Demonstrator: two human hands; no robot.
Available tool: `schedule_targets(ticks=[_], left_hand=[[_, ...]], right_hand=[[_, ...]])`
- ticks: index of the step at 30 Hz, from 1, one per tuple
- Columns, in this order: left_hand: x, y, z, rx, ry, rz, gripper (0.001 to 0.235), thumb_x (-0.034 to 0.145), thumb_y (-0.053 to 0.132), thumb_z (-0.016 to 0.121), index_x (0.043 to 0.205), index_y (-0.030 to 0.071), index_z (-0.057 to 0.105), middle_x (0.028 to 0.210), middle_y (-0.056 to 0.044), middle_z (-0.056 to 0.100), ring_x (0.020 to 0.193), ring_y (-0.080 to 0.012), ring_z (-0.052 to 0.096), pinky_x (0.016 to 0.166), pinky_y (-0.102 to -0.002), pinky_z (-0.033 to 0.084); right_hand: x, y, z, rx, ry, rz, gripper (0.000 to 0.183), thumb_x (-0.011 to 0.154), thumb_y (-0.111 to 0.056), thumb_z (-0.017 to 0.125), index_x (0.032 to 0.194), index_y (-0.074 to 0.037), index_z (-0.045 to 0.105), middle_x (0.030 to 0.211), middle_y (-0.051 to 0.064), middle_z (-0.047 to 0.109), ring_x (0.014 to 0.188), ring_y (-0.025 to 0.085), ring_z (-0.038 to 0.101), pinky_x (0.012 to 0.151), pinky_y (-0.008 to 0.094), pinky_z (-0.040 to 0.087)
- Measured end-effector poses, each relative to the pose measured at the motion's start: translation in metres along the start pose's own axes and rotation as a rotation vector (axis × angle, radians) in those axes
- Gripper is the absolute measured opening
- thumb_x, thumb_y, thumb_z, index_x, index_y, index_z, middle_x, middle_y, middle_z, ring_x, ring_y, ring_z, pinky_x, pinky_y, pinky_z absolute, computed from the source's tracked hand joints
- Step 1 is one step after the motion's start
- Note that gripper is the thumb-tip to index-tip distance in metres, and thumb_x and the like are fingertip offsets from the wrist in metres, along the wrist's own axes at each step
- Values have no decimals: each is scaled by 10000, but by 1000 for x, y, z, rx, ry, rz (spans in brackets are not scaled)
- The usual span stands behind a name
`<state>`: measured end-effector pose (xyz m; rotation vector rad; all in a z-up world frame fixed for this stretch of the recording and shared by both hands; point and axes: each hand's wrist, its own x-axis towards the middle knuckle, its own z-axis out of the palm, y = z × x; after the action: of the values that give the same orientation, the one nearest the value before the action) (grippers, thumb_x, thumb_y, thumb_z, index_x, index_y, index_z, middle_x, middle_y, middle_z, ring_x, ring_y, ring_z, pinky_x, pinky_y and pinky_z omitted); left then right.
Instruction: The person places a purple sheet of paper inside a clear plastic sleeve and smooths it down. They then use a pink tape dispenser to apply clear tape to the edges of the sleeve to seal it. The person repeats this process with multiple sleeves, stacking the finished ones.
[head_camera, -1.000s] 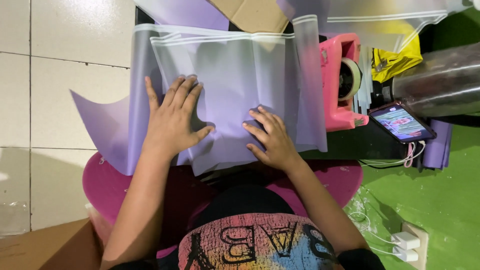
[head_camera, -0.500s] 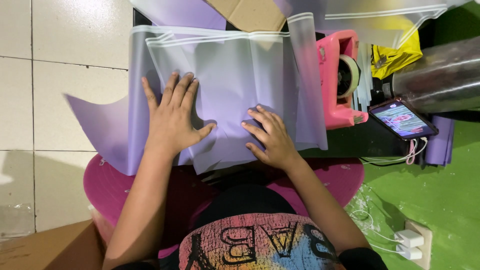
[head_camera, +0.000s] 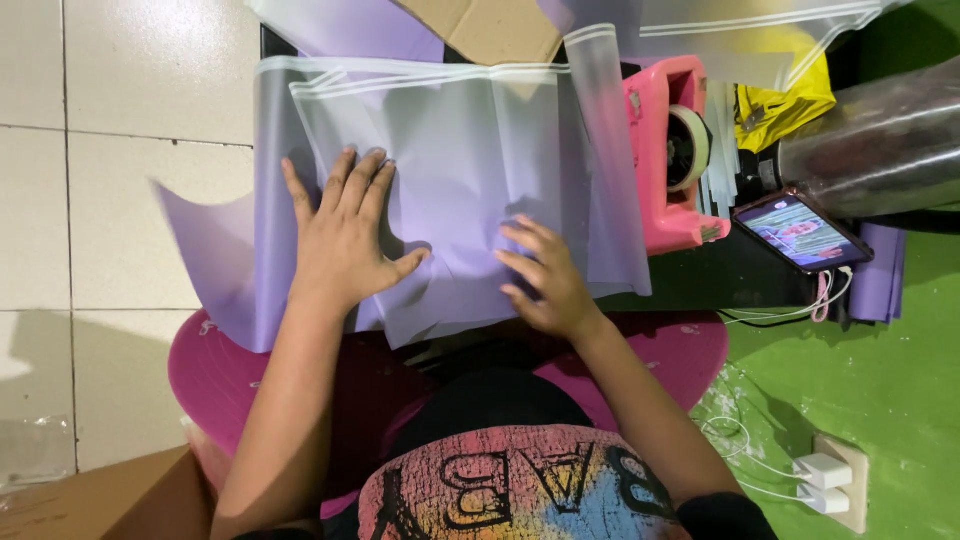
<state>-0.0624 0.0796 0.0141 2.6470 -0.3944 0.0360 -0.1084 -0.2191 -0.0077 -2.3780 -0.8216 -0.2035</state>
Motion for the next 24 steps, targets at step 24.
schedule_targets(ticks=[24], left_hand=[[1,0,-2,-27,-67,-61,1032,691,628,724,1554,131,455,1609,-32,426,1542,-268,284,1188,-770,-72]], right_hand=[[-49,80,-171,41,231,612,67,993,-46,740,1056,-32,760,1344,186,566,1214,362,590,1037,427,479]])
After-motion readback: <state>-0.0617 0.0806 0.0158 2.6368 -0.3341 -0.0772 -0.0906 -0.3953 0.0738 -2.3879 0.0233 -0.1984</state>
